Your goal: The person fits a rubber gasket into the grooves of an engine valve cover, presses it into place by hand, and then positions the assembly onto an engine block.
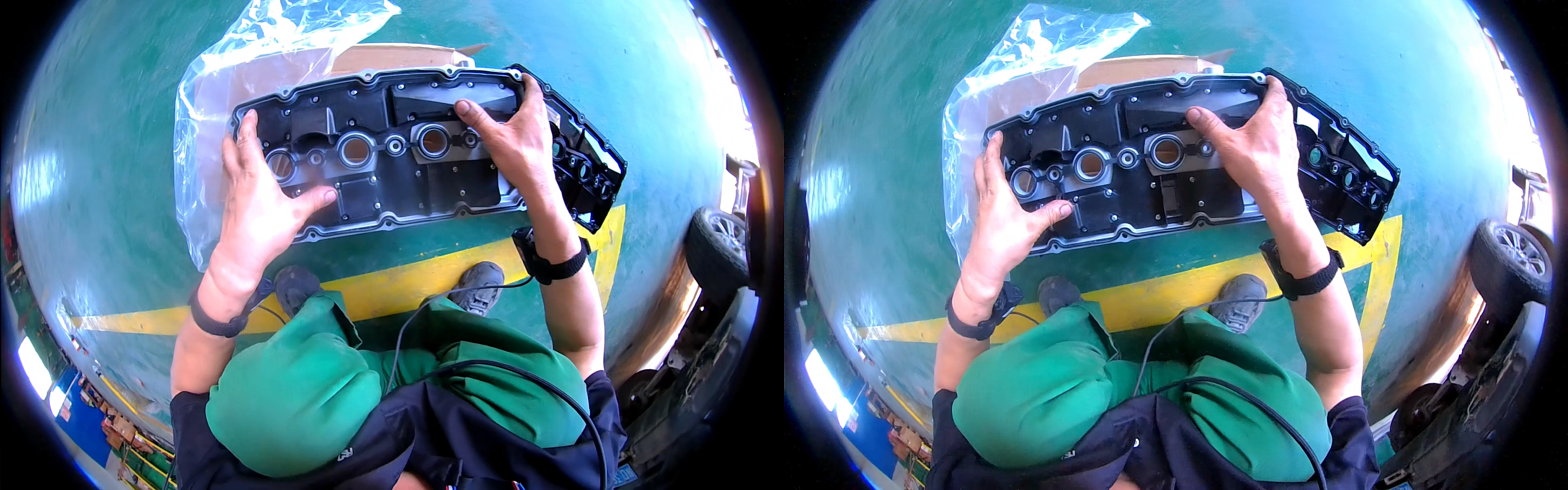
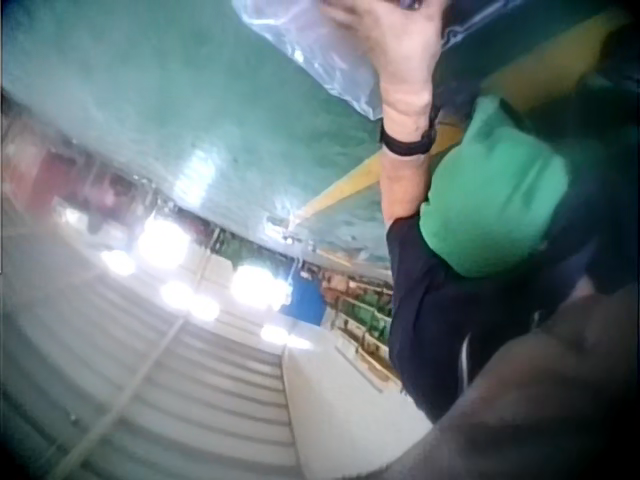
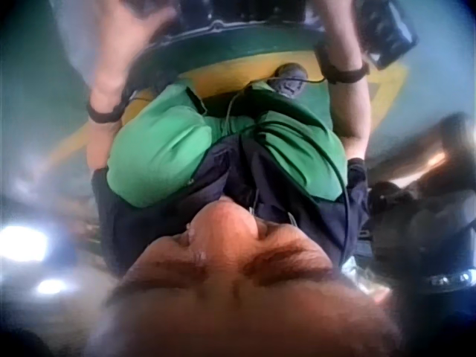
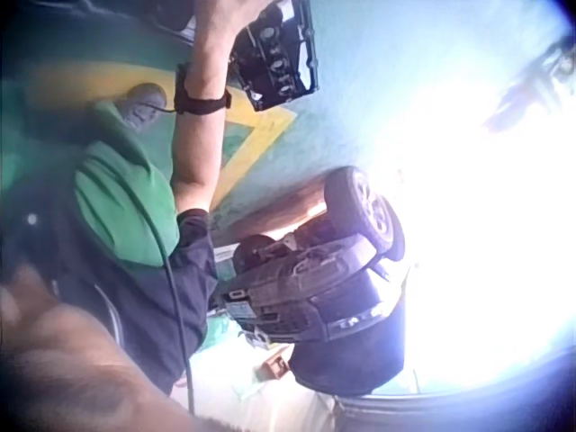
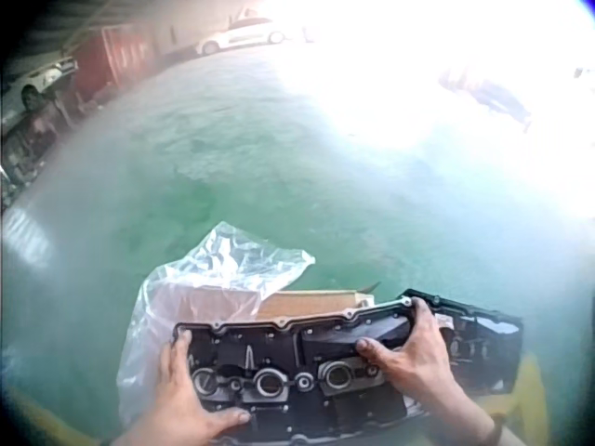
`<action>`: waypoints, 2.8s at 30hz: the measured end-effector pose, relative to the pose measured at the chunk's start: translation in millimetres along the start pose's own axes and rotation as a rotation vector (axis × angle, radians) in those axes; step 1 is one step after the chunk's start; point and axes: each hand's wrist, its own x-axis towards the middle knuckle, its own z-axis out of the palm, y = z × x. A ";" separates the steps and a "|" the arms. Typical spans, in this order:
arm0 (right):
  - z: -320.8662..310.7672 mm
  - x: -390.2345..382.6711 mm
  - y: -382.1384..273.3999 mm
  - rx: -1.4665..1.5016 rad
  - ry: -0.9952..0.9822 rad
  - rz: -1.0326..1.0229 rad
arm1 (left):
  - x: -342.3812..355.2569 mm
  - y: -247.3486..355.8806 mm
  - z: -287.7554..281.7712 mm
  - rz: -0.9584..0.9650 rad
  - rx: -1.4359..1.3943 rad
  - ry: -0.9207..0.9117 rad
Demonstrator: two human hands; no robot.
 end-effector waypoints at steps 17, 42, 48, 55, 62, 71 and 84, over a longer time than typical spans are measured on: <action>-26.2 -28.7 43.4 0.384 -0.170 0.214 | -2.4 -48.3 -23.8 -0.411 -1.145 -0.192; -47.6 -49.2 11.8 1.673 -0.217 0.088 | -8.5 -55.5 -65.9 0.196 -1.600 0.104; -49.7 -51.9 21.5 1.395 -0.338 0.068 | -13.8 -53.0 -72.9 -0.092 -1.321 0.151; -36.2 -62.0 32.3 1.321 -0.394 0.172 | -27.0 -65.3 -57.7 -0.191 -1.169 0.111; -6.8 -59.2 33.7 1.184 -0.380 0.125 | -35.6 -82.8 -44.1 -0.292 -1.359 -0.007; 21.9 -52.8 38.1 0.967 -0.339 0.082 | -31.5 -106.2 -31.9 -0.284 -1.390 -0.029; 29.4 -47.8 25.2 1.047 -0.337 0.157 | -35.1 -122.4 -22.0 -0.344 -1.338 0.014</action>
